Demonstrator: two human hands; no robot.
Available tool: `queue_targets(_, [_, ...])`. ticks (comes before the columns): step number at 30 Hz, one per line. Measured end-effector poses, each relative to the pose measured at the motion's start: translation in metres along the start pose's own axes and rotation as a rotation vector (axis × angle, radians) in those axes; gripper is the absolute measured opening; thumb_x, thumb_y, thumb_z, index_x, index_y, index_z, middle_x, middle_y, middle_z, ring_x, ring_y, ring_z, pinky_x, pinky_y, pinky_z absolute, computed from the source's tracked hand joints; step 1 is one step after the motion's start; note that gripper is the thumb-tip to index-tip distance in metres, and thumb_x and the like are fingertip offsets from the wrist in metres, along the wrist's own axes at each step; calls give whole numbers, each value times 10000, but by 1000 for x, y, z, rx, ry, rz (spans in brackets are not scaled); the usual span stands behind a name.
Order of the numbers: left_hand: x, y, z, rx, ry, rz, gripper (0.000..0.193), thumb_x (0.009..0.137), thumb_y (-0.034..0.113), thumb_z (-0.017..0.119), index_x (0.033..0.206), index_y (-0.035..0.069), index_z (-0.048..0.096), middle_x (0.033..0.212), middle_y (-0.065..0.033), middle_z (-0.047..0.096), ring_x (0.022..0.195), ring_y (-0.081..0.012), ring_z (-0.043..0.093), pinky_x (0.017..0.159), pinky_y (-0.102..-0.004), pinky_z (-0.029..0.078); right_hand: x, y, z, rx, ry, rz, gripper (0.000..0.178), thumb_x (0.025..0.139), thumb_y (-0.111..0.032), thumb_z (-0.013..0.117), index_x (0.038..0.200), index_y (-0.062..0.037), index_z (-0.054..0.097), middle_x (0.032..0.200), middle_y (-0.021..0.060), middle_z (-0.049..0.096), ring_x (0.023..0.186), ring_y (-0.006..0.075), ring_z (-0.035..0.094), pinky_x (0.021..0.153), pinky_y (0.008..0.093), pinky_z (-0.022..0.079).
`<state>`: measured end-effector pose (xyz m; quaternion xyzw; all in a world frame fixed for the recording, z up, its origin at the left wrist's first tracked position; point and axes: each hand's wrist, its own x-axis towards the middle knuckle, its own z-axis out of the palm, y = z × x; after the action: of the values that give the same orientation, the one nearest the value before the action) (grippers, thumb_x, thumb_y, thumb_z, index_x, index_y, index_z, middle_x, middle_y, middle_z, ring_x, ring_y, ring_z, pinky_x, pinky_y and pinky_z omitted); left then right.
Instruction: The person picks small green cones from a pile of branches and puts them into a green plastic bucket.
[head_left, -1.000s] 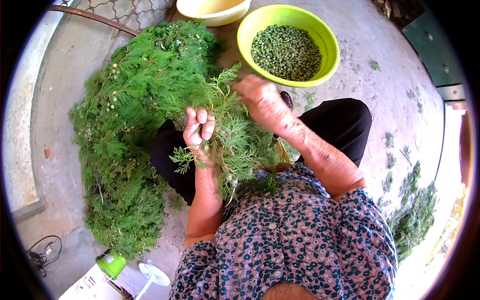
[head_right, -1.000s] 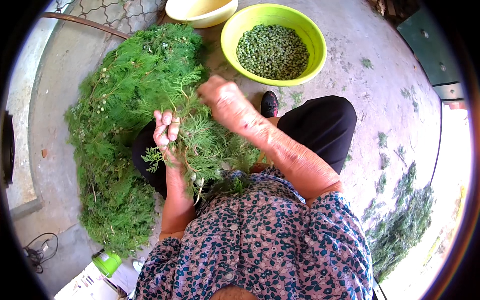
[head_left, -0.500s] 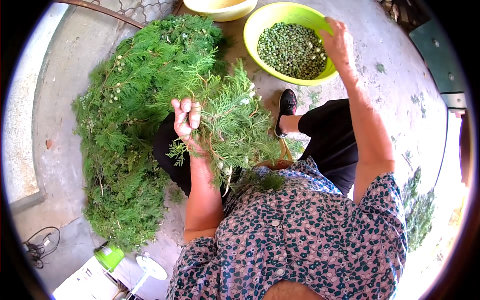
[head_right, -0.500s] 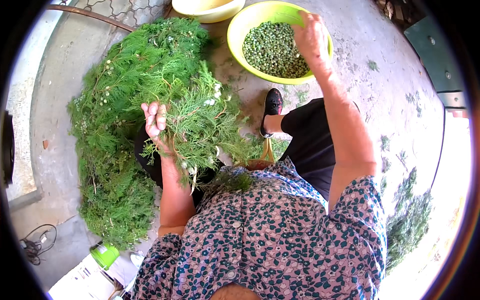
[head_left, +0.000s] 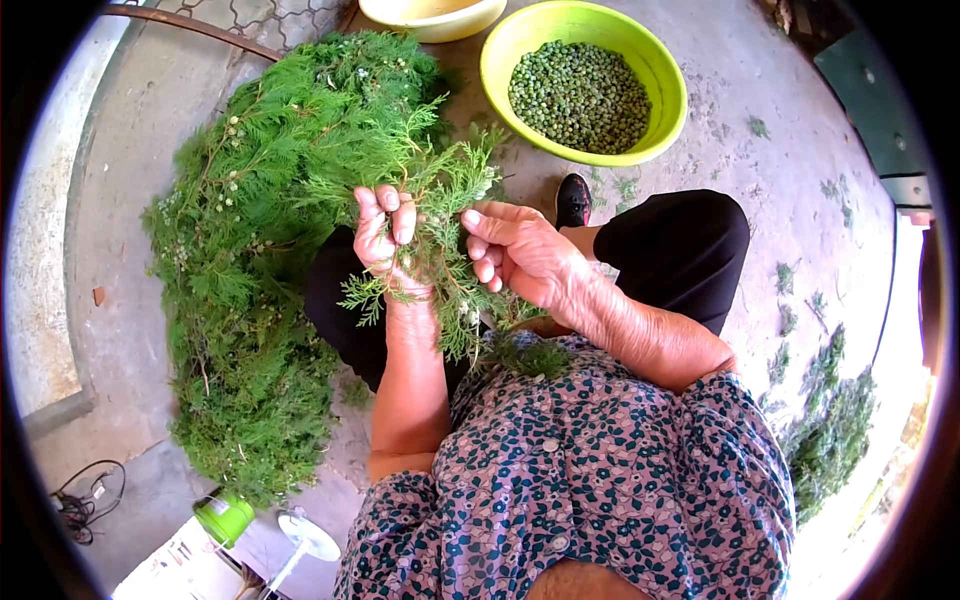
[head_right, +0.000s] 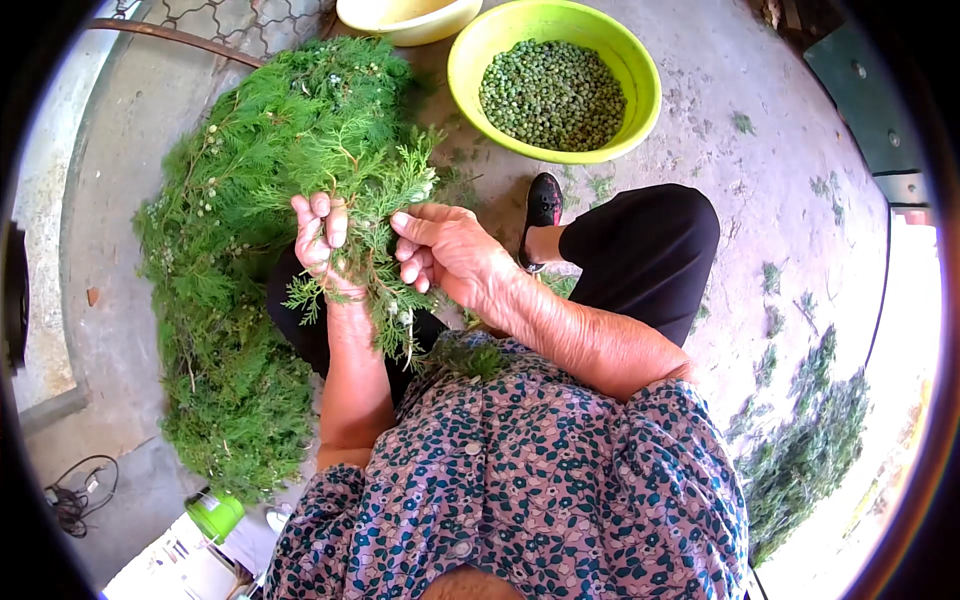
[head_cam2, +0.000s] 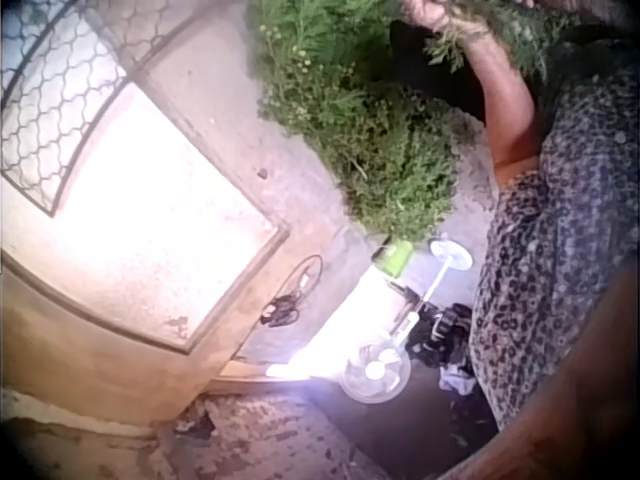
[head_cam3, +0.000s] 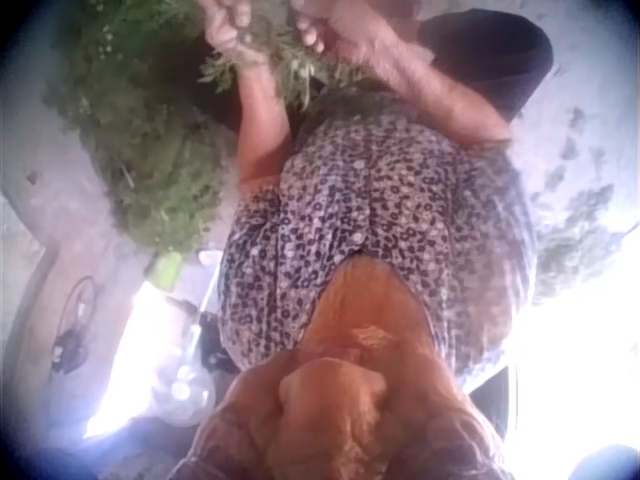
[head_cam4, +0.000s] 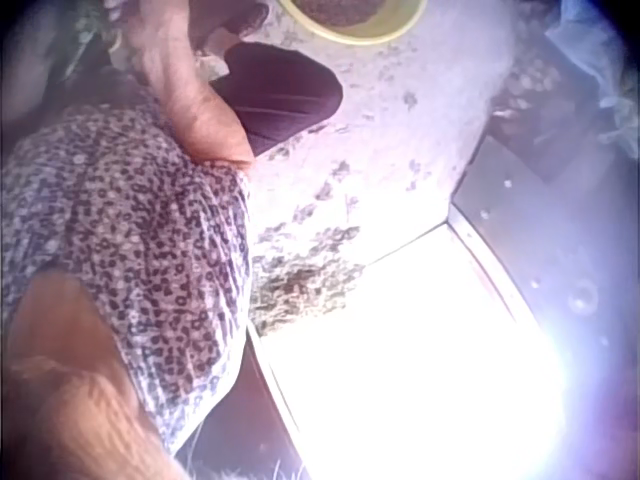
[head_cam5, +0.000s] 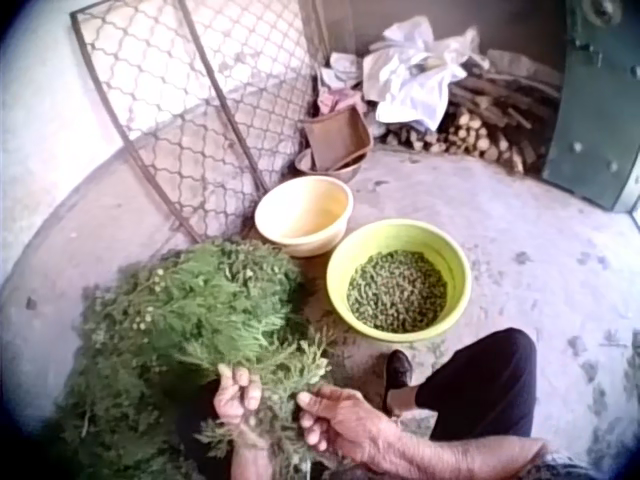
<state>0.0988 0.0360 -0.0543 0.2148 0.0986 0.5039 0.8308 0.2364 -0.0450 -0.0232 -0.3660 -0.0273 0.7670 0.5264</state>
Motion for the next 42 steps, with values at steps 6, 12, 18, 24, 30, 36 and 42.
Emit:
queue_targets(6, [-1,3,-2,91,87,-55,326,933,347,328,872,67,484,593,-8,411,469,-106,354,462,-225,328,16,4,1,-53,19,-103,183,796,-158,626,679,-64,522,563,33,547,382,95,440,338,215,315])
queue_targets(12, [-4,13,27,768,549,149,430,808,365,588,1036,13,491,943,-90,561,843,-204,544,769,-314,418,21,-1,3,-299,203,-233,172,789,-114,609,648,-36,551,541,37,550,368,87,436,336,217,308])
queue_targets(18, [-26,15,90,1320,313,659,167,801,5,572,964,-17,547,888,-73,573,815,-122,518,725,-246,431,24,-1,12,-462,252,-228,147,764,-75,602,677,40,575,521,56,536,374,89,449,336,239,340])
queue_targets(24, [-12,-3,46,2026,155,351,265,736,252,629,836,7,614,861,-159,605,830,-314,555,731,-396,424,25,-1,21,-799,221,-255,140,753,-42,509,717,57,601,560,84,576,429,119,526,391,246,423])
queue_targets(30, [-9,-3,43,1134,256,-70,277,795,62,574,569,23,417,523,44,384,511,-30,354,460,-220,293,15,-6,16,-905,149,-308,149,769,-91,549,764,44,612,567,85,580,426,120,533,403,251,441])
queue_targets(36, [-9,-5,30,1105,251,-13,319,779,66,579,557,90,351,559,83,266,526,-40,236,465,-238,191,18,-7,-10,-984,300,-936,137,706,22,610,832,-30,613,699,101,587,604,199,572,572,281,461])
queue_targets(42, [-7,-7,32,1115,231,-105,321,756,154,585,559,85,341,543,51,309,508,-61,270,473,-242,254,28,-29,-7,-1084,16,-1167,213,670,88,583,852,-19,602,827,112,580,805,246,565,717,301,457])
